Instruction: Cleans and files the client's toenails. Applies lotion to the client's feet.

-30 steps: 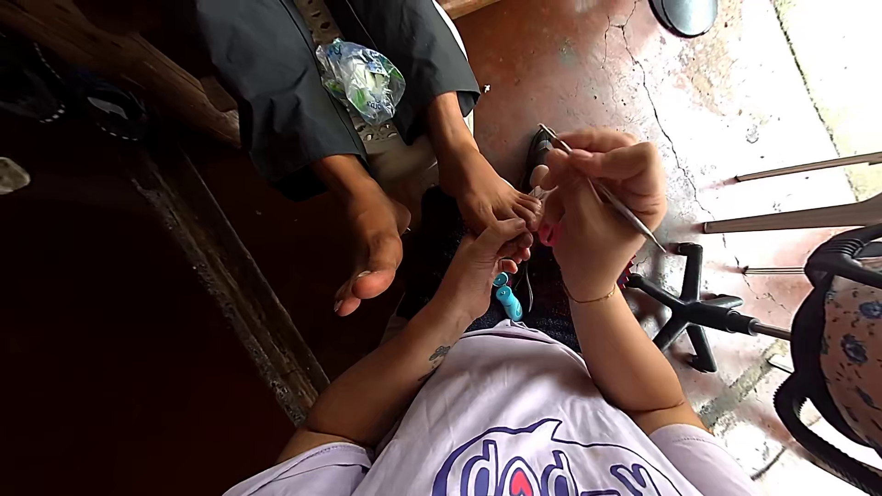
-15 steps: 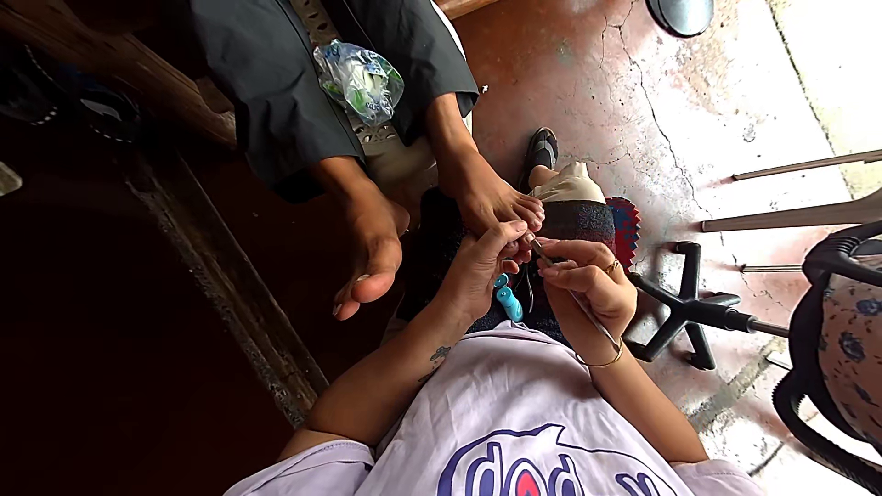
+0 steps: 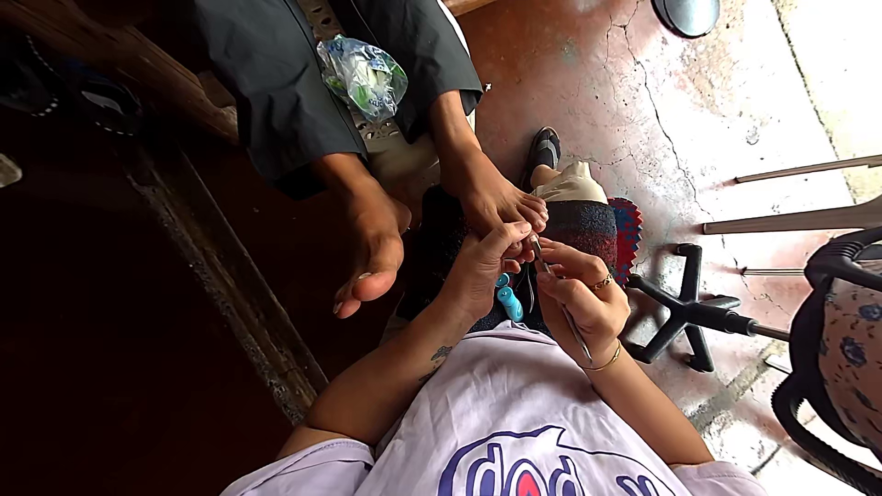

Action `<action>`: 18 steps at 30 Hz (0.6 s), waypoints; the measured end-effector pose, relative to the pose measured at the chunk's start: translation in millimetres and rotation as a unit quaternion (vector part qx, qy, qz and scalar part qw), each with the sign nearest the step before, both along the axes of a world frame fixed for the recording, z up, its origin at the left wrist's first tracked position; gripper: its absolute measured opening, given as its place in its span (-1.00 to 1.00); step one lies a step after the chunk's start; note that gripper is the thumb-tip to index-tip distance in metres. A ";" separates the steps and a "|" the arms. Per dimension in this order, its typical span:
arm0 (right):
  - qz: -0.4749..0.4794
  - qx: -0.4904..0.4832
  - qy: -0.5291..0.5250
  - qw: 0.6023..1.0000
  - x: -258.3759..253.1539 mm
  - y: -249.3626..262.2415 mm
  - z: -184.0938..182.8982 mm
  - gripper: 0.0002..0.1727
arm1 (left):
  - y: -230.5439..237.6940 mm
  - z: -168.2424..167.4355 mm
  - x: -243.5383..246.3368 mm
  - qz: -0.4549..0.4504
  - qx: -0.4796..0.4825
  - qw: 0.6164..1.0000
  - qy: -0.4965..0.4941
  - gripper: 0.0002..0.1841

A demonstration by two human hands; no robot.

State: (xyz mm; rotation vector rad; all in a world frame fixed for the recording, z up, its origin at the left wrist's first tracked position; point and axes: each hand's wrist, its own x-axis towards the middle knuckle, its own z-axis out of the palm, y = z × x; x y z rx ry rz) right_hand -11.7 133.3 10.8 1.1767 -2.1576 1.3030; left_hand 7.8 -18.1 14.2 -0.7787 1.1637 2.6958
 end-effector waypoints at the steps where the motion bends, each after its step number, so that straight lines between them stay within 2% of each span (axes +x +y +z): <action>1: -0.006 0.008 0.011 1.000 -0.2 -1.1 -1.1 -0.89 | 0.2 -0.3 0.1 0.001 -0.001 1.000 0.001 -0.84; 18: -0.041 0.038 0.029 0.998 3.4 -5.8 3.7 -0.86 | 2.1 -0.3 0.5 0.002 -0.011 1.000 -0.006 -0.84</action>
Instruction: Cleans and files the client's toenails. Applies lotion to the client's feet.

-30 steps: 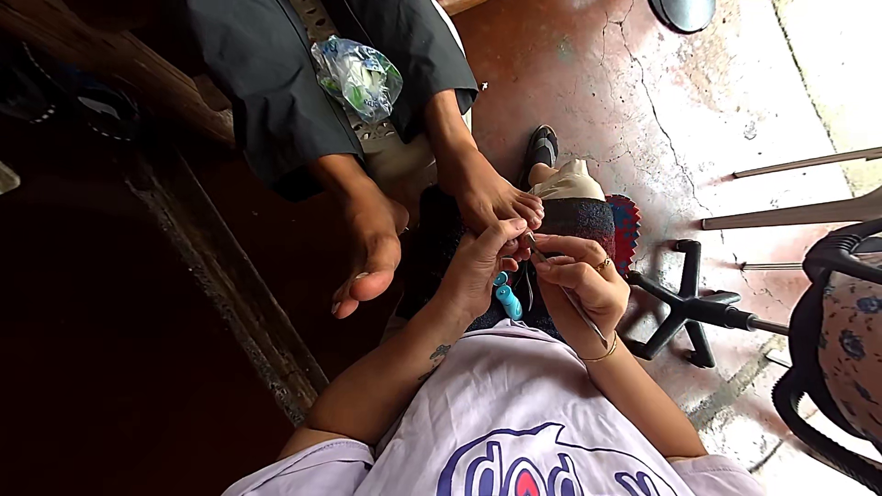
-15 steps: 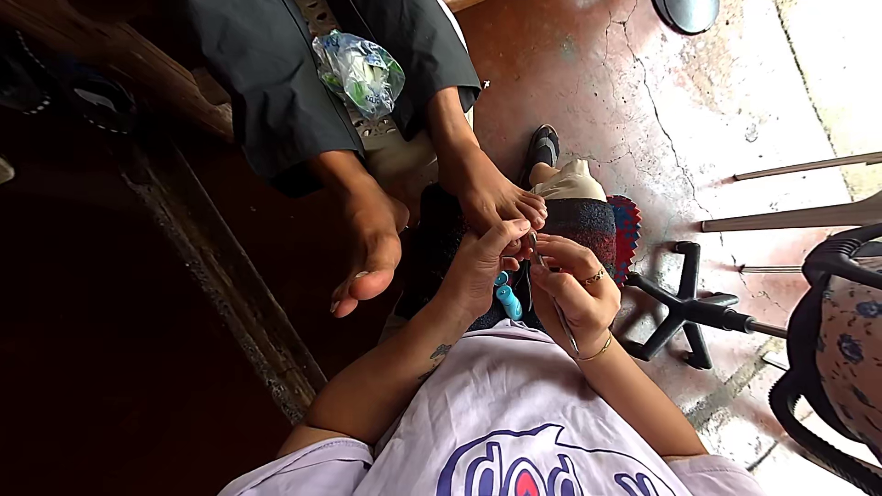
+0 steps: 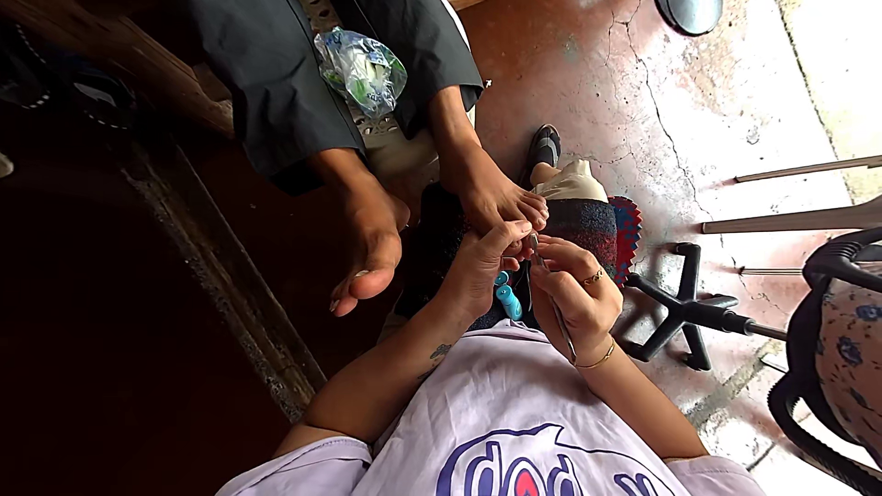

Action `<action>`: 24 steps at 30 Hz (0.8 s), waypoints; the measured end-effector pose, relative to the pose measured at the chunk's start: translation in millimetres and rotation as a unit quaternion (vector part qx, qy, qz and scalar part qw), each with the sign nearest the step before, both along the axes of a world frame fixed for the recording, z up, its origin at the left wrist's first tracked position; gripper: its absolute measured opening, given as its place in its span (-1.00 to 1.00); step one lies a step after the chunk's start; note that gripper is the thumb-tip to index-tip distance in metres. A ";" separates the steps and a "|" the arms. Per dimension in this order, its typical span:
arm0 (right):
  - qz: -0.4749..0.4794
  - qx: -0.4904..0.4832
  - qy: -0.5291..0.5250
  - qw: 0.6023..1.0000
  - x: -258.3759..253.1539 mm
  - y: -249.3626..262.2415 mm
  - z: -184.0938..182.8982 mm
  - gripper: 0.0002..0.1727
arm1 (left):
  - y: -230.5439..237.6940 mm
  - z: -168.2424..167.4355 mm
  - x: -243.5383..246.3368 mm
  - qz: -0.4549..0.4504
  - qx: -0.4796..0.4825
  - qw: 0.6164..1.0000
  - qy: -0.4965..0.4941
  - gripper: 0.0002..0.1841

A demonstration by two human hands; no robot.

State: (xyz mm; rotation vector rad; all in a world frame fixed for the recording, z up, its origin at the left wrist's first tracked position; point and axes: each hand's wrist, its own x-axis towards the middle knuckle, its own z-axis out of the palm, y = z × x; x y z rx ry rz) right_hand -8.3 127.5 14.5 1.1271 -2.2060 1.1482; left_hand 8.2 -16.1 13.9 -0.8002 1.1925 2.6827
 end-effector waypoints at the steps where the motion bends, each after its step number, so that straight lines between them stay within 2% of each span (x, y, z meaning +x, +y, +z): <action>1: -0.005 0.002 -0.004 1.000 0.1 -0.4 1.5 -0.84 | 0.4 0.4 0.0 0.000 0.001 1.000 -0.001 -0.84; 13: -0.021 0.007 -0.034 0.999 2.9 -2.2 10.1 -0.84 | -0.7 -0.1 -0.3 -0.001 -0.003 1.000 0.001 -0.83; 24: -0.011 -0.037 -0.107 0.993 -2.3 -2.1 14.0 -0.86 | 0.9 0.3 -1.0 0.000 0.002 1.000 -0.014 -0.86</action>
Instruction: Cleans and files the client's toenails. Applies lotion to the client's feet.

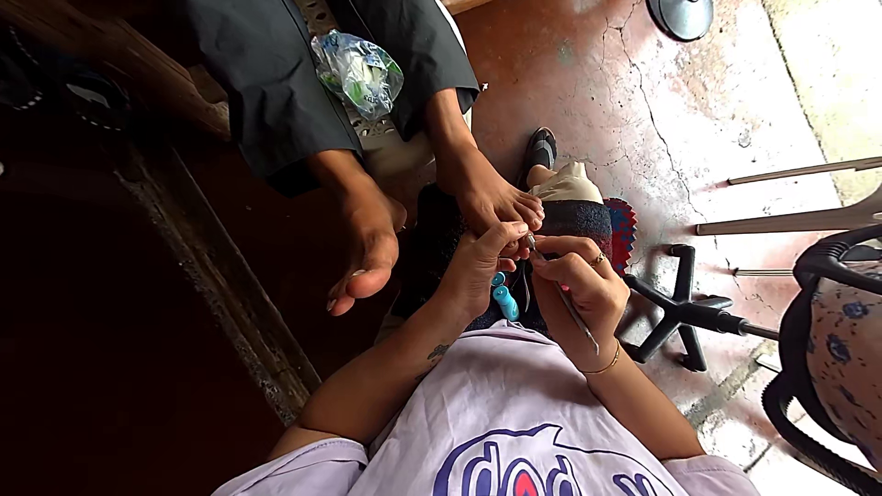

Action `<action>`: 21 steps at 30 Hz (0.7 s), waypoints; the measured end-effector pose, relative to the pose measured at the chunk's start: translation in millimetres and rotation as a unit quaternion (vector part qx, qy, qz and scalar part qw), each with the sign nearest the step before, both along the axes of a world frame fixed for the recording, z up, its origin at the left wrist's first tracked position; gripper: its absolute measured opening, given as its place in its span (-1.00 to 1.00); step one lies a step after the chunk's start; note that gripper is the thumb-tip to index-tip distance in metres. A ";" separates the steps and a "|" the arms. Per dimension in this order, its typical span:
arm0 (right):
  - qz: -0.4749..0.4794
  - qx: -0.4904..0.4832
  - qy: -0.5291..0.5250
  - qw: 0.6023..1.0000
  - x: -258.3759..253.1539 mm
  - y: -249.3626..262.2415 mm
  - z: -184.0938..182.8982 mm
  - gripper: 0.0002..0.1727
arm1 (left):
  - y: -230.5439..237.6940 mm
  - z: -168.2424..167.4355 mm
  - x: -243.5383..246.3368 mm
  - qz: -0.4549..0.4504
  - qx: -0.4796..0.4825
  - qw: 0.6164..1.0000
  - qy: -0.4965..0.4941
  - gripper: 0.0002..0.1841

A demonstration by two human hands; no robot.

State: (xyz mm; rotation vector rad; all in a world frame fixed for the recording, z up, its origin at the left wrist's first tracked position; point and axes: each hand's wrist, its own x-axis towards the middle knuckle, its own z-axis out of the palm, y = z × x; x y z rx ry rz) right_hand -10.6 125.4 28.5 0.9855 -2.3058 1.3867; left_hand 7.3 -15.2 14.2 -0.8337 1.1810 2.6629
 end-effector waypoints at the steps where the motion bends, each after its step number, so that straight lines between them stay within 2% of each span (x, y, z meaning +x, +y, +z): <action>1: 0.005 -0.006 -0.014 1.000 0.3 1.0 2.0 -0.86 | -0.1 0.2 0.1 0.001 0.001 1.000 0.001 -0.86; 17: 0.015 -0.019 -0.056 0.998 -2.5 3.7 5.9 -0.84 | -1.1 -1.2 0.3 0.001 0.007 1.000 0.003 -0.88; 21: 0.014 0.000 -0.015 1.000 -0.7 0.6 0.6 -0.84 | -1.0 -1.8 -0.5 -0.001 -0.001 1.000 0.005 -0.87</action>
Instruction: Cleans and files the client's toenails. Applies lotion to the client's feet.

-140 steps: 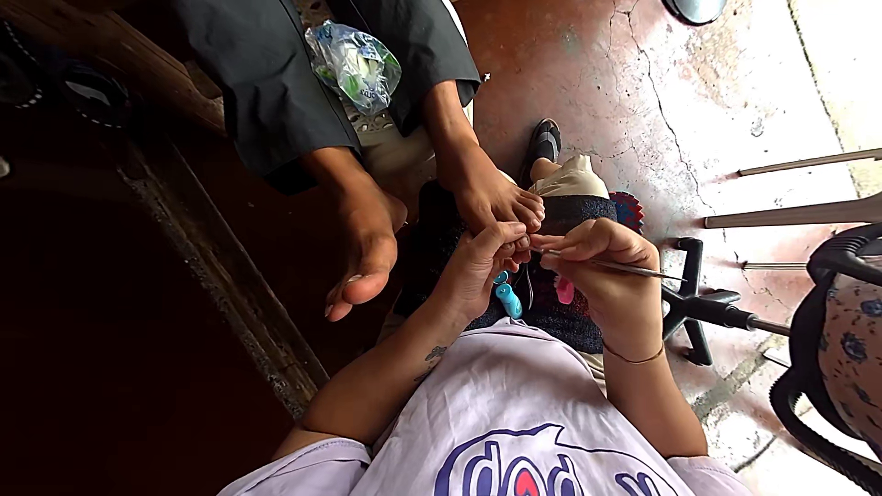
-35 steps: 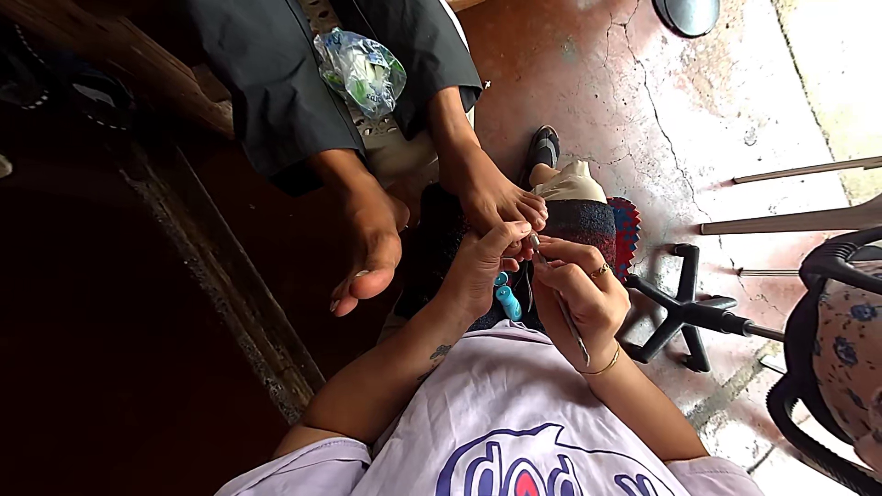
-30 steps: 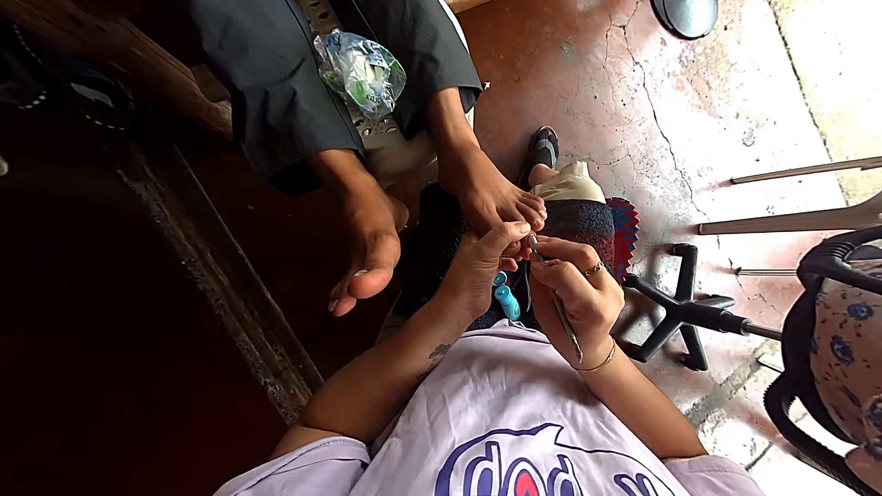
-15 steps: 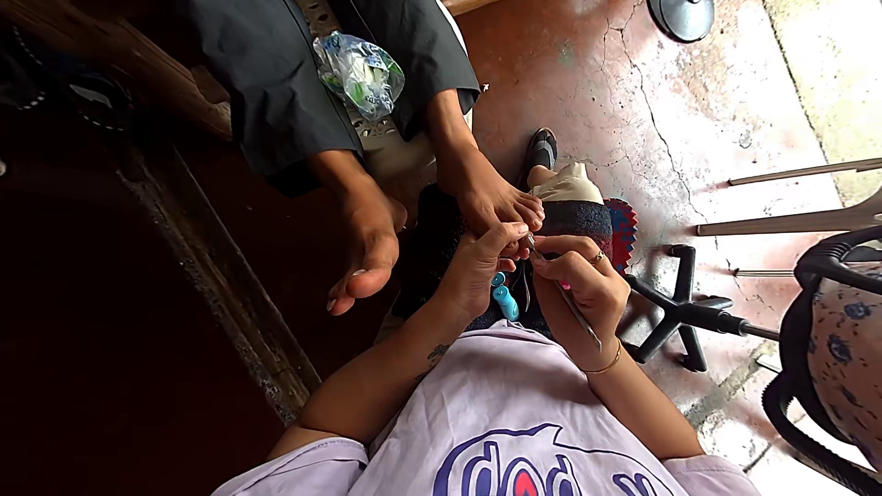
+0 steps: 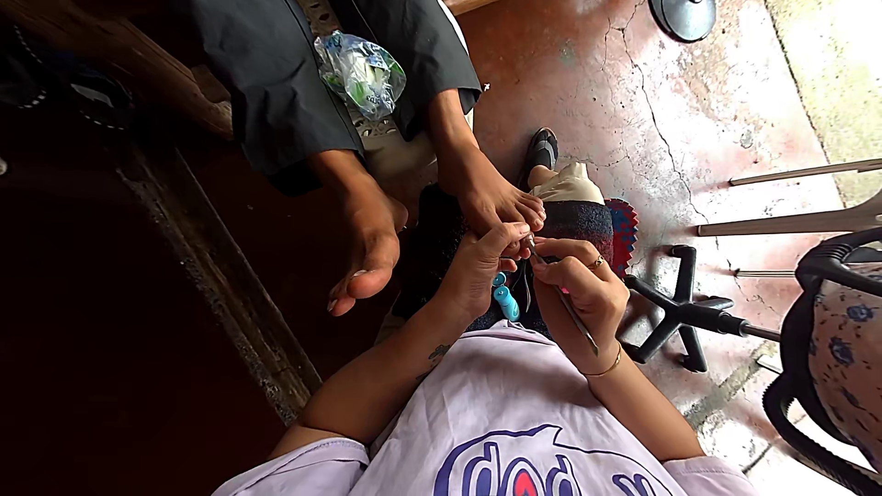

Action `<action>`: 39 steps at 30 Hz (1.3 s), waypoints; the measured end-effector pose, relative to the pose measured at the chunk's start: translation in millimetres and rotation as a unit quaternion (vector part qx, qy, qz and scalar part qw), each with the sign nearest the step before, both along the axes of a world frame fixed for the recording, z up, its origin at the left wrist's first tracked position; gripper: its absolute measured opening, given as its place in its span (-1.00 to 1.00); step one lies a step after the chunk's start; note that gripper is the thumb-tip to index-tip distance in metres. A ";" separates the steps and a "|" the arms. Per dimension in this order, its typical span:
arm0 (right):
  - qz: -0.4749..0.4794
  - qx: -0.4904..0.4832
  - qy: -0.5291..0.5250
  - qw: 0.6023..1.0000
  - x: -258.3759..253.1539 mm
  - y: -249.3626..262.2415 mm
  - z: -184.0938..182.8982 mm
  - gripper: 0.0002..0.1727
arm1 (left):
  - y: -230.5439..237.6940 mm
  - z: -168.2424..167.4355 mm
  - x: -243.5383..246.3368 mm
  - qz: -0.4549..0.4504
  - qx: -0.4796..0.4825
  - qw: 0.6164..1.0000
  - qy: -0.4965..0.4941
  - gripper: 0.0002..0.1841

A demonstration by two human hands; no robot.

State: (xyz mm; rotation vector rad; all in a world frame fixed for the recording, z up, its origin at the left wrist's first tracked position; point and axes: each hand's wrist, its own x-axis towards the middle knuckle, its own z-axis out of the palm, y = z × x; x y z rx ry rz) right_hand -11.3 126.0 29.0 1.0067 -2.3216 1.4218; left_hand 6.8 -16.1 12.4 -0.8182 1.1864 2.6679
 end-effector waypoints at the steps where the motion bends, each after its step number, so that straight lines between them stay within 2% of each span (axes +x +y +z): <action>1: -0.003 -0.002 0.007 1.000 -0.7 -0.5 -2.1 -0.85 | 0.3 0.1 0.0 0.000 0.001 1.000 -0.001 -0.87; 5: 0.003 -0.034 -0.038 0.999 -0.6 3.3 -0.3 -0.85 | -0.4 0.0 0.5 -0.001 0.003 1.000 0.001 -0.85; 9: -0.003 -0.032 -0.028 0.999 -2.7 0.2 -2.2 -0.86 | 0.5 0.9 1.3 0.004 0.001 1.000 -0.004 -0.86; 24: 0.015 -0.082 -0.119 0.989 -8.8 2.8 4.7 -0.85 | -0.3 -0.5 1.9 0.000 0.009 1.000 0.002 -0.85; 30: 0.026 -0.100 -0.176 0.979 -12.8 7.0 5.5 -0.85 | -0.8 -0.9 1.6 0.002 0.012 1.000 0.005 -0.87; 39: 0.047 -0.192 -0.266 0.943 -18.3 8.3 0.4 -0.80 | -0.9 0.4 2.2 -0.002 0.014 1.000 0.002 -0.85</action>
